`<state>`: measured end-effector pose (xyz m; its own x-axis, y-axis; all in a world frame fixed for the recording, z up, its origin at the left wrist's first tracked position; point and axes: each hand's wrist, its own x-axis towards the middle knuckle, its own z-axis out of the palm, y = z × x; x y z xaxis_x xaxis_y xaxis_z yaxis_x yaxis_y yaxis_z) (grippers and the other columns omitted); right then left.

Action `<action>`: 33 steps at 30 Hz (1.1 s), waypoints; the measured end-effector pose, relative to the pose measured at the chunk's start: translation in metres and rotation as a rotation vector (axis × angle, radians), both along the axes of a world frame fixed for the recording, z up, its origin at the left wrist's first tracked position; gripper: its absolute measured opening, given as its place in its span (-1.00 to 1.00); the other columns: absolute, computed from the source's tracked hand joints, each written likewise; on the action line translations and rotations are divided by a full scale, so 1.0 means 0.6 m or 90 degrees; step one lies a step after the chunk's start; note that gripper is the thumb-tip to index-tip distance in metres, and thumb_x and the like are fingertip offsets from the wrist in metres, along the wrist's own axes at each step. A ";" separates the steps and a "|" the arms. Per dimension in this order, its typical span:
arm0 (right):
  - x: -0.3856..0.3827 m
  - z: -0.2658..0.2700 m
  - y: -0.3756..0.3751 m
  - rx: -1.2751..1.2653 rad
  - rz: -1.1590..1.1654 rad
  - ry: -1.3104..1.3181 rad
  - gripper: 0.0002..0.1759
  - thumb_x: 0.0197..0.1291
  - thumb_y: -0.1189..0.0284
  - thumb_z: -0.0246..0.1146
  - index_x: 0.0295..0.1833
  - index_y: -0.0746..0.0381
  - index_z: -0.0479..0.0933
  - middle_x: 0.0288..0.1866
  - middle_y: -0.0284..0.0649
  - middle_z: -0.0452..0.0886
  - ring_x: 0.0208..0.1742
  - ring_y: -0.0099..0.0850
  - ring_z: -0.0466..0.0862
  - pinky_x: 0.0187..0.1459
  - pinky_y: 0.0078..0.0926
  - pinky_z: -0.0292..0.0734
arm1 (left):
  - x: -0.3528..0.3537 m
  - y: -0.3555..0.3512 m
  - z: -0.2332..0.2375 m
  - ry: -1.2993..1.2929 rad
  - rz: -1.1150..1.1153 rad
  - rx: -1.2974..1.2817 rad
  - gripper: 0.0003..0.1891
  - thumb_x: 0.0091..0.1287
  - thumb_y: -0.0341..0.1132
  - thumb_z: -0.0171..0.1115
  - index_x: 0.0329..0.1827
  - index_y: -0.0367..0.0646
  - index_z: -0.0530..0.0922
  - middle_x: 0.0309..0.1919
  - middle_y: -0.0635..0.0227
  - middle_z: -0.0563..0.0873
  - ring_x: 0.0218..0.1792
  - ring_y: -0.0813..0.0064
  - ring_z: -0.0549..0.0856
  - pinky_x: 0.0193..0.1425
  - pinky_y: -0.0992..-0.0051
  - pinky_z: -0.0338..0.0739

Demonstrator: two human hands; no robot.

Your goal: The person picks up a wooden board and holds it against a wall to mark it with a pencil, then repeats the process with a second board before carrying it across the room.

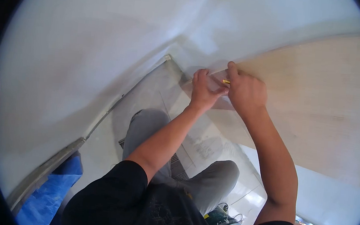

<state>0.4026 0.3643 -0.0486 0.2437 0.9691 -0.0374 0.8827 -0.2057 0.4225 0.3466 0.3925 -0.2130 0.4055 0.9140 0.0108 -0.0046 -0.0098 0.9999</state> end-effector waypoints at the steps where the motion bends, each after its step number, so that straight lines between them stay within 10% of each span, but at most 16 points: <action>1: 0.001 0.000 0.000 0.011 0.006 0.001 -0.51 0.11 0.37 0.19 0.22 0.09 0.43 -0.36 -0.22 0.67 -0.40 -0.21 0.68 -0.41 -0.27 0.55 | 0.003 -0.006 -0.009 -0.003 0.011 -0.021 -0.03 -0.11 -0.13 0.59 0.29 -0.32 0.17 0.25 -0.02 0.28 0.30 0.01 0.27 0.36 0.21 0.25; 12: 0.004 0.019 -0.001 -0.053 -0.090 0.099 -0.53 0.16 0.34 0.18 0.21 0.14 0.40 -0.38 -0.21 0.68 -0.35 -0.23 0.69 -0.39 -0.27 0.55 | 0.036 -0.044 -0.132 -0.169 -0.129 -0.457 0.21 0.12 -0.04 0.46 0.48 -0.37 -0.35 0.43 -0.04 0.06 0.43 0.14 0.14 0.46 0.27 0.11; 22: 0.007 0.016 -0.011 -0.002 -0.110 0.202 -0.75 0.13 0.37 0.18 -0.08 0.23 0.52 -0.41 -0.17 0.67 -0.36 -0.21 0.70 -0.40 -0.25 0.60 | 0.020 -0.038 -0.123 -0.324 -0.253 -0.531 -0.22 0.30 -0.31 0.30 0.38 -0.14 -0.10 0.33 0.26 0.19 0.32 0.25 0.30 0.40 0.08 0.24; 33: 0.019 0.008 0.004 -0.061 -0.107 0.147 -0.55 0.12 0.38 0.19 0.17 0.15 0.42 -0.38 -0.22 0.68 -0.35 -0.25 0.70 -0.35 -0.30 0.59 | 0.009 -0.001 -0.170 -0.260 -0.338 -0.543 -0.37 0.30 -0.22 0.30 0.23 -0.12 0.05 0.14 0.28 0.33 0.25 0.29 0.37 0.31 -0.03 0.32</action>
